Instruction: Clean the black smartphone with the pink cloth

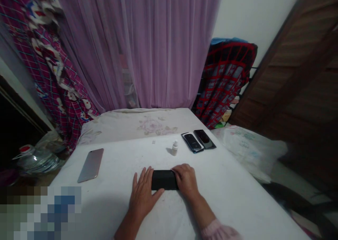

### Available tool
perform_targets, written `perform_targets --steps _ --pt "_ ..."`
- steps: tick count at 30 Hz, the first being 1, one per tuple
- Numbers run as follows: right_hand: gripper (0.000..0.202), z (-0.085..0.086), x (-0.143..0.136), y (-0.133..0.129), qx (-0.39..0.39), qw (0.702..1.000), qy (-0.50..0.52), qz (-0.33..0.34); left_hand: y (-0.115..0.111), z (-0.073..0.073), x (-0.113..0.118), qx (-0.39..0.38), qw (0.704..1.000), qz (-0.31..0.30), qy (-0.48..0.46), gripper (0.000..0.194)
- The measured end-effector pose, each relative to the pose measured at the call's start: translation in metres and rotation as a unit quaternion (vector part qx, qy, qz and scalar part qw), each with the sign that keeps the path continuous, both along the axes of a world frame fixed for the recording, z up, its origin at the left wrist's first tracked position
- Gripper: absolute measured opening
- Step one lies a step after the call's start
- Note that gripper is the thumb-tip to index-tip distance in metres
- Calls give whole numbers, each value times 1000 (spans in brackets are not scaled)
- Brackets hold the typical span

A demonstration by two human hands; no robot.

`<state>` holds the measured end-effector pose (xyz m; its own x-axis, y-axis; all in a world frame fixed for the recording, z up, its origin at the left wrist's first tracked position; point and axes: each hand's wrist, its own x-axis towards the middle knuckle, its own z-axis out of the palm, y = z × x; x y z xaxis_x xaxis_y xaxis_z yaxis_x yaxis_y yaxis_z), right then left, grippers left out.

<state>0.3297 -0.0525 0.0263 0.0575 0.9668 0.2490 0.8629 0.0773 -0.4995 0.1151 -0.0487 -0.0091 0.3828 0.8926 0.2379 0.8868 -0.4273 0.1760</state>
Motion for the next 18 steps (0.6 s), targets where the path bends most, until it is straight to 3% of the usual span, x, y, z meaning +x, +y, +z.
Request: perform_targets --steps 4,7,14,18 --pt "26 13 -29 9 -21 999 -17 37 -1 7 2 -3 1000 -1 -1 71" --pt "24 16 -31 9 -29 998 -28 44 -1 11 3 -10 1000 2 -6 69" --pt "24 -8 26 -7 12 998 17 -58 -2 13 5 -10 1000 3 -21 67" --pt "28 -25 44 -16 76 984 121 -107 -3 10 3 -2 1000 2 -28 68"
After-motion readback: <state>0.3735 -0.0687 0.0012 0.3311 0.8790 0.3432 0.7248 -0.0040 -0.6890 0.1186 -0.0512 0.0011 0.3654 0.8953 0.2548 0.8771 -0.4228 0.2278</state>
